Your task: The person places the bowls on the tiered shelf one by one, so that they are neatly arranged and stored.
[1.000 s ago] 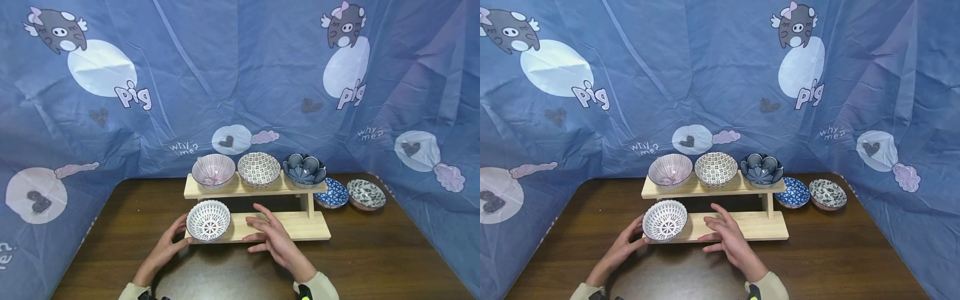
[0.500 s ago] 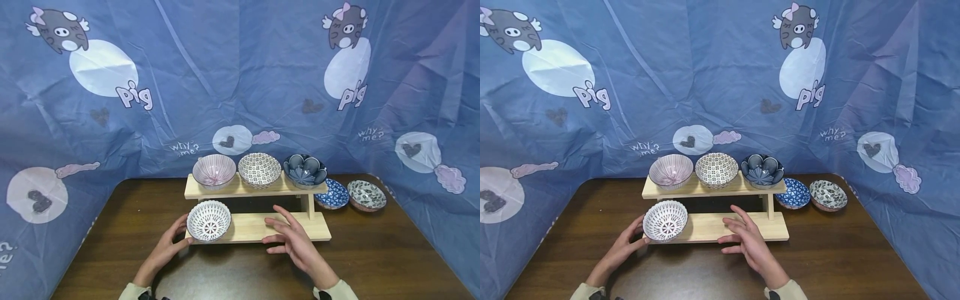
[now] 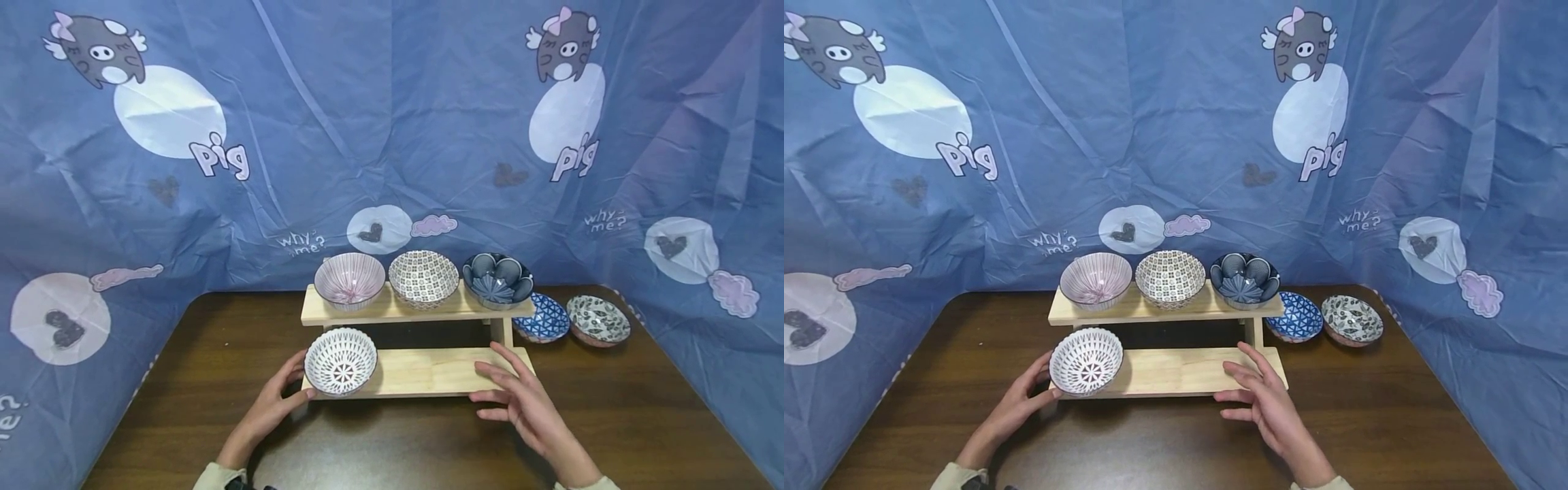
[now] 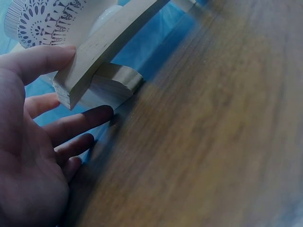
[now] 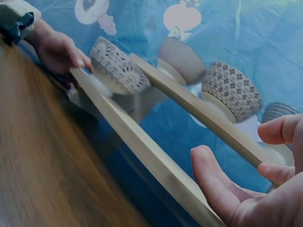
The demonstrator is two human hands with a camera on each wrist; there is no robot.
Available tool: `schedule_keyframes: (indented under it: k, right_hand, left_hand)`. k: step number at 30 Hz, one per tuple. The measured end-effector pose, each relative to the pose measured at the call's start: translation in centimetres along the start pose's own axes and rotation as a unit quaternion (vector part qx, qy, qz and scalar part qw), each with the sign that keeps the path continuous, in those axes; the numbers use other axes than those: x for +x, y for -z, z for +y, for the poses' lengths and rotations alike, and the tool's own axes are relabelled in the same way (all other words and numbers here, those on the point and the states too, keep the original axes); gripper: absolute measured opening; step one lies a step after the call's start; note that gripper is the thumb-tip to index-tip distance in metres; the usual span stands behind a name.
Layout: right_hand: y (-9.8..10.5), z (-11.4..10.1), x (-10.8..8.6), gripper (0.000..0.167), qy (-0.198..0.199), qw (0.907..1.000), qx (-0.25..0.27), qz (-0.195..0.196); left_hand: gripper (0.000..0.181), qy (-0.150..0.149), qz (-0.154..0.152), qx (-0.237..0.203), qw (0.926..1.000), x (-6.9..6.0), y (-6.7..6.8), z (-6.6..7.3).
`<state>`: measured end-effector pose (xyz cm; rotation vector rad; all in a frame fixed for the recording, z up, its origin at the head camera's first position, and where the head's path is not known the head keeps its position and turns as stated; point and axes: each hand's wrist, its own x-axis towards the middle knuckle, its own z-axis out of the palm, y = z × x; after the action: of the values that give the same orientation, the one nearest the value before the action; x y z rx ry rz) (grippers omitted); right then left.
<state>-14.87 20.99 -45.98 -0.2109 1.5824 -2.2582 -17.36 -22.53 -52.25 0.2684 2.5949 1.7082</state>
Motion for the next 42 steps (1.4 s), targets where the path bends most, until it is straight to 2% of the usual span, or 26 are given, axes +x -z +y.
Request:
schedule_keyframes:
  k: [8,16,21,30,36,42]
  right_hand:
    - [2.5,-1.0,-1.3,0.042,-0.018,0.9979,-0.012,0.061]
    - [6.0,-1.7,-2.6,0.036,0.041,0.9966,0.024,0.068]
    - [8.2,-2.1,-3.5,0.036,0.071,0.9943,0.050,0.062]
    - [11.8,-3.1,-4.7,0.039,0.125,0.9825,0.125,0.057]
    - [14.1,-3.7,-5.1,0.037,0.134,0.9759,0.145,0.094]
    - [16.3,-4.1,-5.3,0.038,0.126,0.9683,0.160,0.144]
  left_hand:
    - [0.072,-0.008,0.000,0.001,1.0000,-0.1,-0.1,-0.3]
    - [0.072,0.006,0.003,0.001,1.0000,0.0,-0.1,0.0]
    - [0.071,-0.002,-0.001,0.002,1.0000,0.0,0.0,-0.1]
    - [0.070,-0.012,-0.002,-0.002,0.9999,-0.1,0.1,-0.5]
    - [0.071,-0.007,-0.003,-0.007,0.9999,-0.1,0.1,-0.5]
    - [0.072,0.001,-0.003,-0.005,1.0000,0.0,0.1,-0.2]
